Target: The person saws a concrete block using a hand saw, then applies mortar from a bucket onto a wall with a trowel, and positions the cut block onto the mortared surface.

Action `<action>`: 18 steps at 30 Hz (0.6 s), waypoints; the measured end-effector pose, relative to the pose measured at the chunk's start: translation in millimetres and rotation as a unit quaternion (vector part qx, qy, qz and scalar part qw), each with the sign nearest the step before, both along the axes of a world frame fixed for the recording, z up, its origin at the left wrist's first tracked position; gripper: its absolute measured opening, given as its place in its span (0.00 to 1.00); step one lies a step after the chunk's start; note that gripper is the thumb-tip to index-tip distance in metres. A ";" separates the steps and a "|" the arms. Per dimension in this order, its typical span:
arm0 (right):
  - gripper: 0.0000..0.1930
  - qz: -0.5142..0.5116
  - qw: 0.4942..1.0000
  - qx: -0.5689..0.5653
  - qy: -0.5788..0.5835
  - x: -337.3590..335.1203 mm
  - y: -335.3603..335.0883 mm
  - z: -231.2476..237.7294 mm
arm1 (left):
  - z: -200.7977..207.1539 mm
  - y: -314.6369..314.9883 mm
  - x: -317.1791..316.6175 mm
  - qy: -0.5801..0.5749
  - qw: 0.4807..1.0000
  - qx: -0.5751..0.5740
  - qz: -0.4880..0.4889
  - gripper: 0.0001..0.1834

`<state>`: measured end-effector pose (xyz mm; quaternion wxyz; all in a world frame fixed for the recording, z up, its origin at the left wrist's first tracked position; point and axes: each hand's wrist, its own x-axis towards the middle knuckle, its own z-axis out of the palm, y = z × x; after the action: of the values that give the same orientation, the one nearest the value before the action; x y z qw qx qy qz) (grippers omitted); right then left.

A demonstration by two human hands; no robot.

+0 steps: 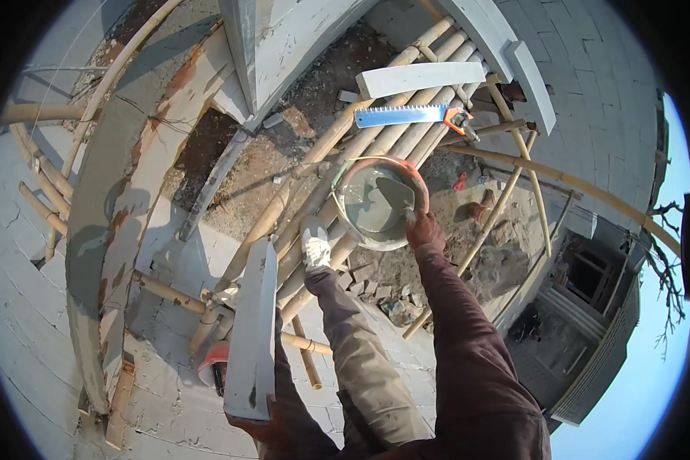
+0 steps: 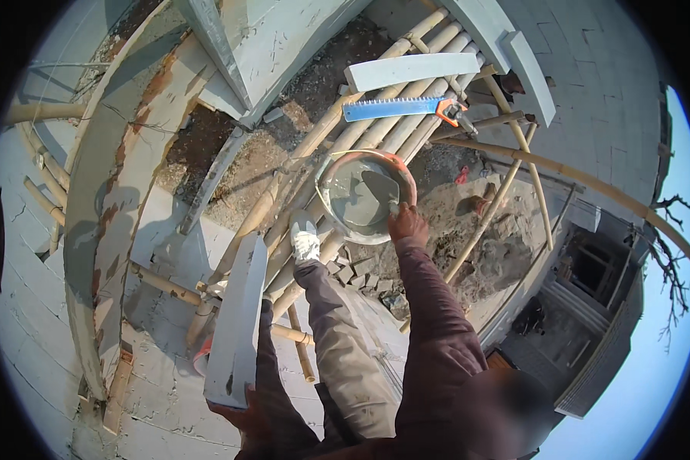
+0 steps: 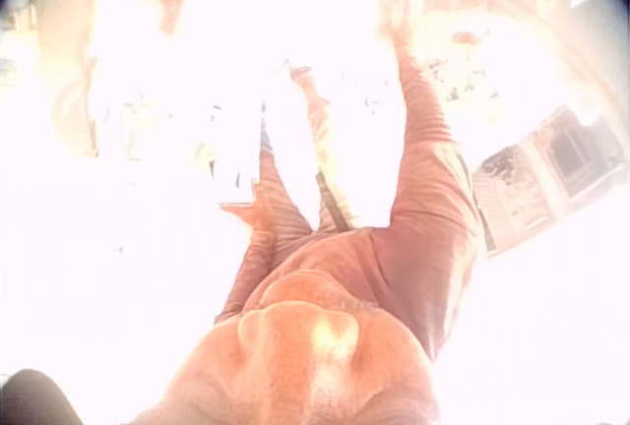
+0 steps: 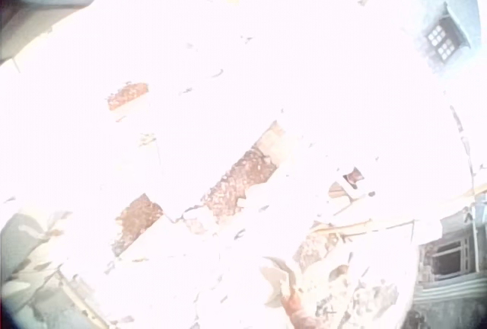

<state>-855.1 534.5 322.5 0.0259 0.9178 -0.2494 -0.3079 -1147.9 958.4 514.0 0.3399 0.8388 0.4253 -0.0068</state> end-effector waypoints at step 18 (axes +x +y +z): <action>0.24 0.006 0.926 0.356 -0.123 -36.9 -8.2 31.4 | 10.4 -14.7 5.2 0.033 0.999 0.007 0.025 0.50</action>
<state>-892.1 526.3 353.9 -0.3315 0.8989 -0.1186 -0.2607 -1142.7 943.6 524.4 0.3200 0.8293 0.4575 -0.0234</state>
